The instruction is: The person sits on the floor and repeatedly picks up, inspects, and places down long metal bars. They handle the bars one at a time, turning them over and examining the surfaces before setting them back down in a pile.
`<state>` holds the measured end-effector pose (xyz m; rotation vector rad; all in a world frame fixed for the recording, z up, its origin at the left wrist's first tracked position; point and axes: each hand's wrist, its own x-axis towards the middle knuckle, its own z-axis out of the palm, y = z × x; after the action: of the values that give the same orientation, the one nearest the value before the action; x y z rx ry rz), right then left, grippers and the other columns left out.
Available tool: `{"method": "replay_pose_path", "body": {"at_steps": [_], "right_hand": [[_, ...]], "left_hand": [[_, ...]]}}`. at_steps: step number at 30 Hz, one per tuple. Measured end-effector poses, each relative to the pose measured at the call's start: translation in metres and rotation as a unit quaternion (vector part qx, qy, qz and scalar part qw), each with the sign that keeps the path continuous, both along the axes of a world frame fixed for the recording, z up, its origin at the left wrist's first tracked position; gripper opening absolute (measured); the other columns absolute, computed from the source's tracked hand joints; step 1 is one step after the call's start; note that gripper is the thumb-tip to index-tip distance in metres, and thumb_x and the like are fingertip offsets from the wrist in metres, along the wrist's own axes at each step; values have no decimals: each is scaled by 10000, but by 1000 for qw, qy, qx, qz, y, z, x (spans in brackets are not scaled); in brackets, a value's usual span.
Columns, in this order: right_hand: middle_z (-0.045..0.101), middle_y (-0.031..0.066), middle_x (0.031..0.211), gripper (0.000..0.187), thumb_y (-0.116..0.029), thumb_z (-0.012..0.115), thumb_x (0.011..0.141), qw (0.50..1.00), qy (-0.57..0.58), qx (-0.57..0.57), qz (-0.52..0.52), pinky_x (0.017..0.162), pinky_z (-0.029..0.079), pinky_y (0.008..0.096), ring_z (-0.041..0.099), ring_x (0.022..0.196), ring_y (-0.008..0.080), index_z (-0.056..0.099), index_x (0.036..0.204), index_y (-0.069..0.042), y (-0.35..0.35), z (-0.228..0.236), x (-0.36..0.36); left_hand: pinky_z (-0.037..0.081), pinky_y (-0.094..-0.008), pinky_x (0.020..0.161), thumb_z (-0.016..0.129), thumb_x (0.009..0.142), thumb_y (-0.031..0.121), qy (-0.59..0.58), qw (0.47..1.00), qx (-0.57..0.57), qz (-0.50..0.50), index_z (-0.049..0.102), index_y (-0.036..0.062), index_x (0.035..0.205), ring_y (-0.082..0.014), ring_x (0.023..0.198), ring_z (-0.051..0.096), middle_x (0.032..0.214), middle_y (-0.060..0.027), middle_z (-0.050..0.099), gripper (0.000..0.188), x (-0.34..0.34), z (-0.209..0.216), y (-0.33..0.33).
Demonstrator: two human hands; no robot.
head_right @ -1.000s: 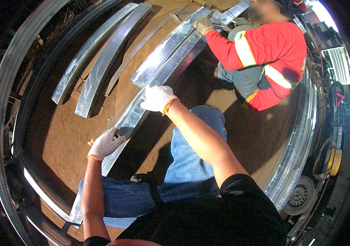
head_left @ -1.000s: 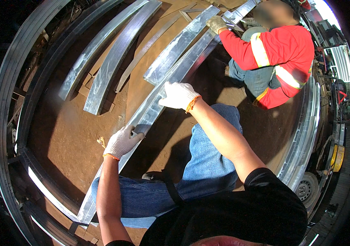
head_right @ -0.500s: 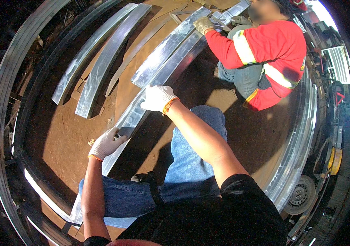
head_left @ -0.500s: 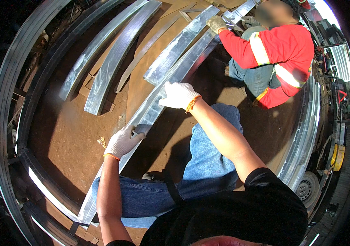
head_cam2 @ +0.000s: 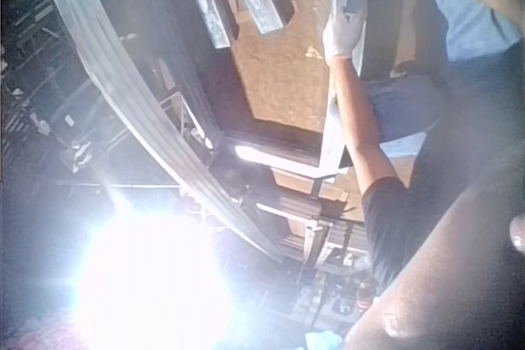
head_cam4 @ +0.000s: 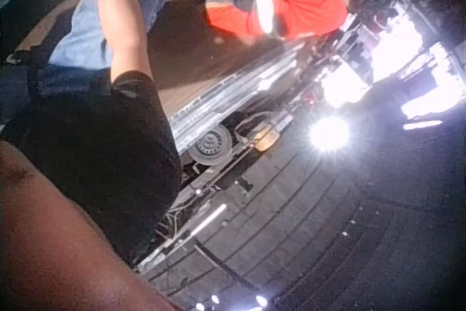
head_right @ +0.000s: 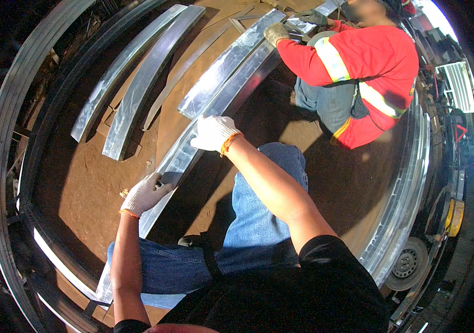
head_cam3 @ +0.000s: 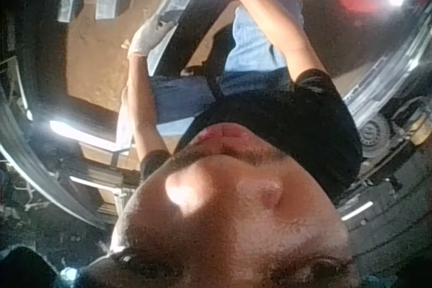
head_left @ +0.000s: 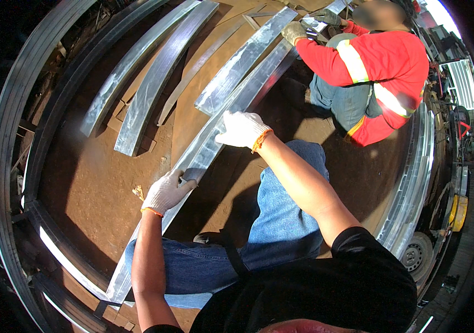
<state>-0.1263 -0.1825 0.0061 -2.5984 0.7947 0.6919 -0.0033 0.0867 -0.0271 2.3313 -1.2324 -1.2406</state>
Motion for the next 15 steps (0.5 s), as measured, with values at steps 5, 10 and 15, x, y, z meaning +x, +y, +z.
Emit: {"method": "replay_pose_path", "body": {"at_steps": [5, 10, 15], "right_hand": [[750, 227, 1215, 716, -543, 678, 918, 1000, -1, -1, -4, 965, 583, 503, 732, 1149, 367, 597, 1346, 25, -1, -3, -1], [747, 234, 1217, 721, -539, 679, 915, 1000, -3, 1, -5, 965, 583, 504, 732, 1146, 371, 593, 1350, 30, -1, -4, 0], [745, 244, 1215, 694, -550, 683, 908, 1000, -13, 0, -11, 964, 586, 502, 732, 1145, 378, 639, 1294, 25, -1, -3, 0]], "left_hand": [[531, -446, 1013, 647, 936, 602, 0, 1000, 6, -10, 625, -2, 1392, -384, 1175, 688, 1294, -265, 694, 757, 0, 1, -2], [539, -447, 1001, 655, 938, 581, 0, 1000, -5, -7, 623, -29, 1383, -384, 1149, 700, 1275, -282, 698, 756, 1, -1, -2], [515, -439, 1047, 646, 928, 609, 7, 1000, 12, -2, 618, 37, 1421, -384, 1221, 671, 1334, -248, 685, 756, 1, -1, -3]]}}
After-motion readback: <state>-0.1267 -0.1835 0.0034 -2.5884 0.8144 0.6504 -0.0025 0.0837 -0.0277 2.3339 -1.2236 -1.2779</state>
